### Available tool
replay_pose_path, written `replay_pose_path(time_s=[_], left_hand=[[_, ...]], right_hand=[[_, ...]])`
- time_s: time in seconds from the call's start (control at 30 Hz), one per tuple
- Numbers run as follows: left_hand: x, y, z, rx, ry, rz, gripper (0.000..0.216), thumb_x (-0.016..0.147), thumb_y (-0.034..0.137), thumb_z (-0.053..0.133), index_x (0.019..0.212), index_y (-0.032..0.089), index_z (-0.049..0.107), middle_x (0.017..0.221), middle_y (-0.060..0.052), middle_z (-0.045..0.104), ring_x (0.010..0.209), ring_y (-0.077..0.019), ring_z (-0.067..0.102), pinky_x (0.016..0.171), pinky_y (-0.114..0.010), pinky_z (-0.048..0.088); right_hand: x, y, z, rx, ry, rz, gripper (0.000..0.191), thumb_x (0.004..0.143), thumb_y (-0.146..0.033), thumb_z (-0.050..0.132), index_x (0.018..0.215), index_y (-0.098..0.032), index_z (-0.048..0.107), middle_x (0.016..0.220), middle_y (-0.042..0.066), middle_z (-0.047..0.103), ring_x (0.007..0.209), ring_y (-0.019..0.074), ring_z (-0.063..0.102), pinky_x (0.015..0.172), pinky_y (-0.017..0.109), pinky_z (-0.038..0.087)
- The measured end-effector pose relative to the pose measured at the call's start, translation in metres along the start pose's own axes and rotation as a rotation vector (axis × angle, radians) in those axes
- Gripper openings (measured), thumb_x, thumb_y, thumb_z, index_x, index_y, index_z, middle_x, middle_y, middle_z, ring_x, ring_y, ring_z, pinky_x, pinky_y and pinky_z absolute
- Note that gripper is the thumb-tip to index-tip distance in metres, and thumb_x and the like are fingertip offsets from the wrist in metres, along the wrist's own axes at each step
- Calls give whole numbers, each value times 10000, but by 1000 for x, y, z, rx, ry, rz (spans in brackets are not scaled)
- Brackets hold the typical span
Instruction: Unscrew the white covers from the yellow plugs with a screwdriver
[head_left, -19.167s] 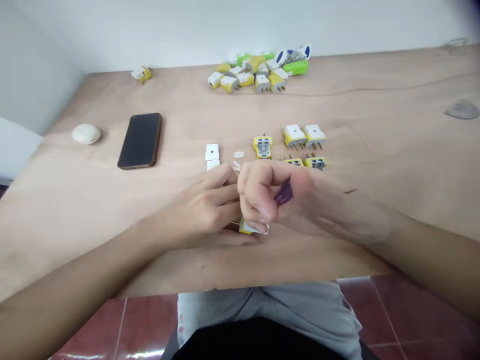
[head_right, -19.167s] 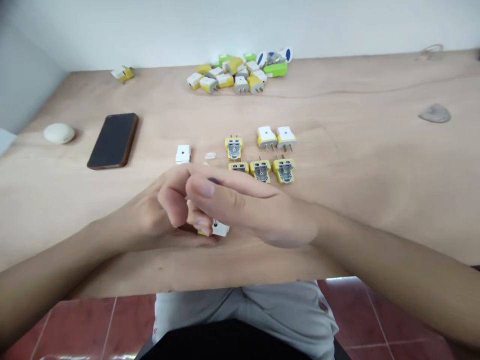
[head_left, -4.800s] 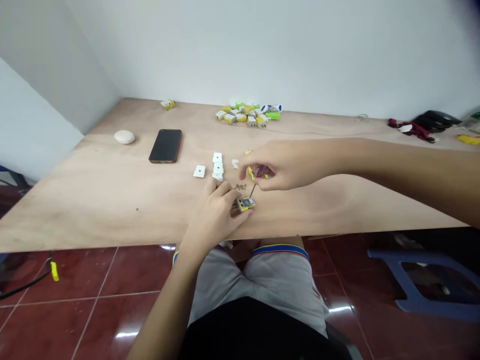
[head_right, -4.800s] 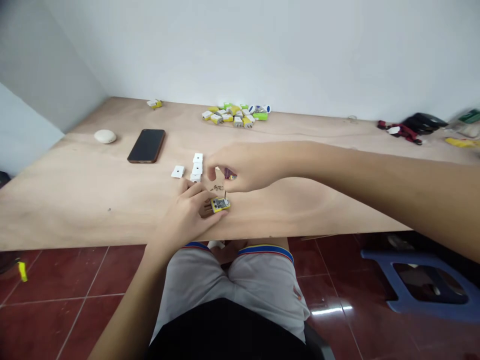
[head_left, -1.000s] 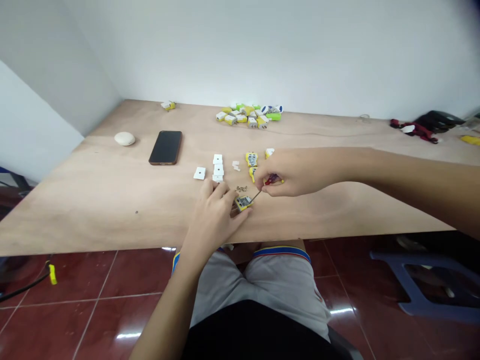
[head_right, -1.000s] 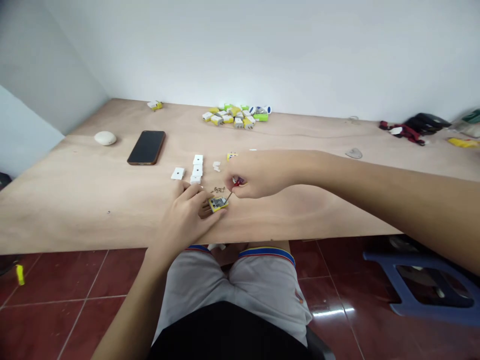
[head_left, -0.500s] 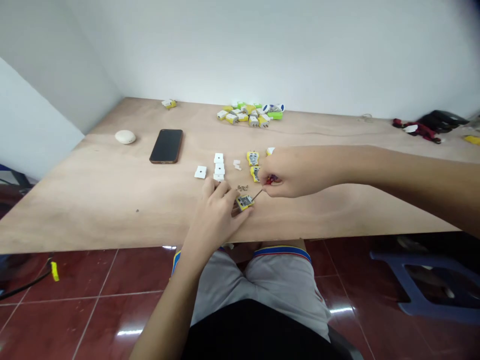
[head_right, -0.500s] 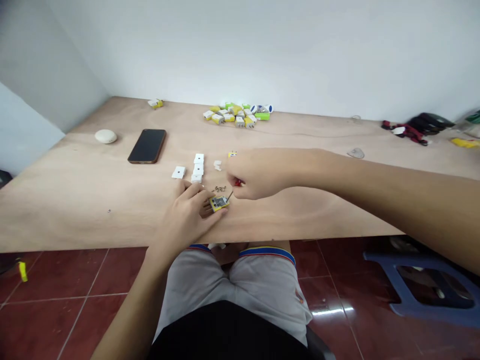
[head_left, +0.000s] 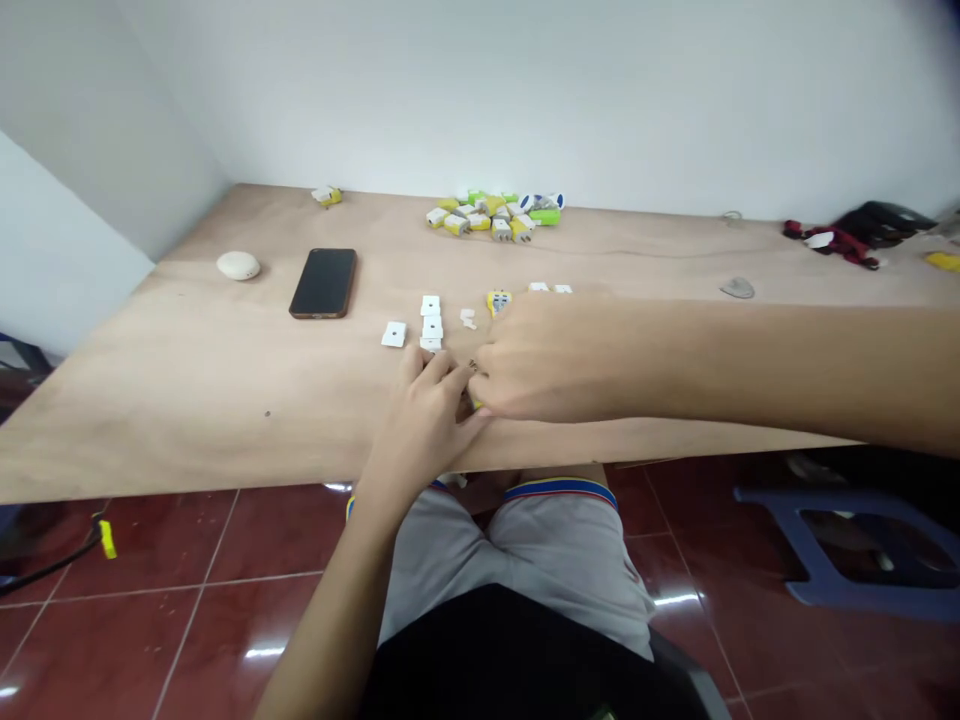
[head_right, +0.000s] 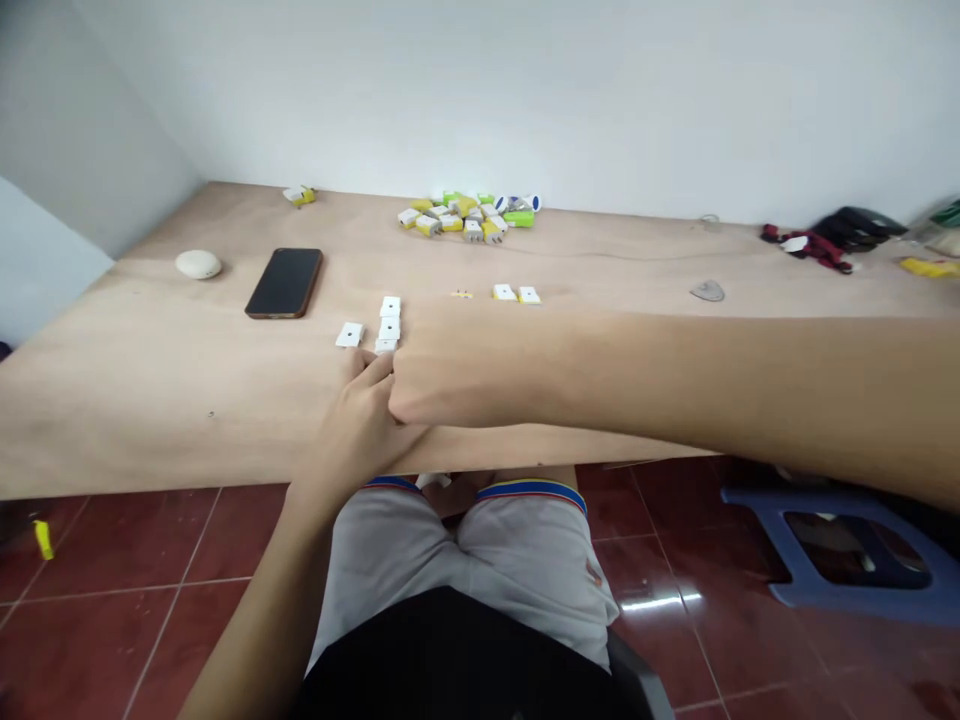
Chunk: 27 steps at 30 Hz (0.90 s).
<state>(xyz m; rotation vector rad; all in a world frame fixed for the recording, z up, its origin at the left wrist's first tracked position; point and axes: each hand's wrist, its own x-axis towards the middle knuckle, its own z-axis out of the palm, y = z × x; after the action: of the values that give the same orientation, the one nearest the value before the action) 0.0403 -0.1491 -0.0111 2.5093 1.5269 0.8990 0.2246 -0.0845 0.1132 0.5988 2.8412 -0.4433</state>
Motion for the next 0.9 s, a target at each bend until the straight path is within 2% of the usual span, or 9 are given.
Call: replay_pose_path(time_s=[0.1, 0.2, 0.3, 0.37, 0.43, 0.57, 0.63, 0.8, 0.9], left_hand=[[0, -1, 0, 14, 18, 11, 85, 984, 280, 754, 1027, 207, 759, 1082, -108, 706, 1178, -365, 593, 1196, -624, 495], [0, 0, 0, 22, 4, 6, 171, 1005, 341, 755, 1075, 185, 766, 1064, -113, 700, 1165, -369, 594, 1155, -630, 529], [0, 1, 0, 42, -13, -5, 196, 1000, 357, 775, 1047, 168, 761, 1029, -107, 684, 1148, -365, 600, 1145, -618, 541], [0, 2, -1, 46, -24, -9, 197, 1000, 357, 778, 1042, 166, 756, 1037, -107, 680, 1153, -365, 600, 1142, -607, 547], [0, 3, -2, 48, -29, -12, 188, 997, 351, 781, 1035, 169, 753, 1047, -107, 679, 1172, -369, 594, 1147, -603, 544], [-1, 2, -1, 49, -23, -6, 193, 998, 354, 780, 1068, 175, 761, 1038, -105, 679, 1189, -373, 582, 1156, -609, 534], [-1, 1, 0, 44, -20, 0, 202, 1008, 364, 769, 1086, 178, 766, 1025, -101, 676, 1173, -368, 580, 1146, -604, 537], [-1, 1, -1, 49, -16, 13, 201, 1026, 367, 744, 1089, 177, 758, 1038, -104, 680, 1155, -365, 577, 1125, -602, 538], [-1, 2, -1, 54, -19, 9, 197, 1025, 363, 744, 1080, 173, 753, 1041, -108, 679, 1154, -365, 580, 1109, -594, 548]], right_hand=[[2, -7, -5, -151, 130, 113, 255, 1053, -253, 540, 1252, -184, 684, 821, 79, 693, 738, 215, 558, 692, 356, 316], [5, -5, 1, -34, 329, 284, 427, 1056, -227, 472, 1473, -154, 534, 770, 30, 642, 634, 194, 473, 665, 340, 286], [11, 5, 21, 239, 637, 362, 325, 1065, -197, 398, 1348, -167, 556, 763, -5, 570, 647, 187, 489, 686, 343, 326], [16, 11, 37, 407, 818, 329, 243, 1076, -196, 406, 1244, -193, 581, 818, -3, 554, 692, 176, 502, 713, 346, 365], [21, 13, 49, 640, 924, 270, 177, 1098, -258, 452, 1203, -220, 590, 802, -21, 508, 685, 166, 484, 695, 338, 387], [28, 8, 59, 1254, 932, 108, 210, 1058, -443, 616, 1151, -261, 571, 646, -111, 287, 518, 118, 249, 535, 284, 299], [30, 7, 58, 1425, 928, 38, 260, 1007, -475, 676, 1101, -267, 552, 595, -138, 214, 482, 99, 133, 479, 261, 205], [26, 17, 51, 1525, 752, -8, 337, 951, -327, 705, 1255, -248, 581, 570, -149, 212, 489, 101, 124, 478, 243, 181], [25, 19, 49, 1559, 844, 91, 194, 991, -361, 696, 1088, -249, 571, 593, -132, 280, 514, 100, 150, 501, 243, 179]])
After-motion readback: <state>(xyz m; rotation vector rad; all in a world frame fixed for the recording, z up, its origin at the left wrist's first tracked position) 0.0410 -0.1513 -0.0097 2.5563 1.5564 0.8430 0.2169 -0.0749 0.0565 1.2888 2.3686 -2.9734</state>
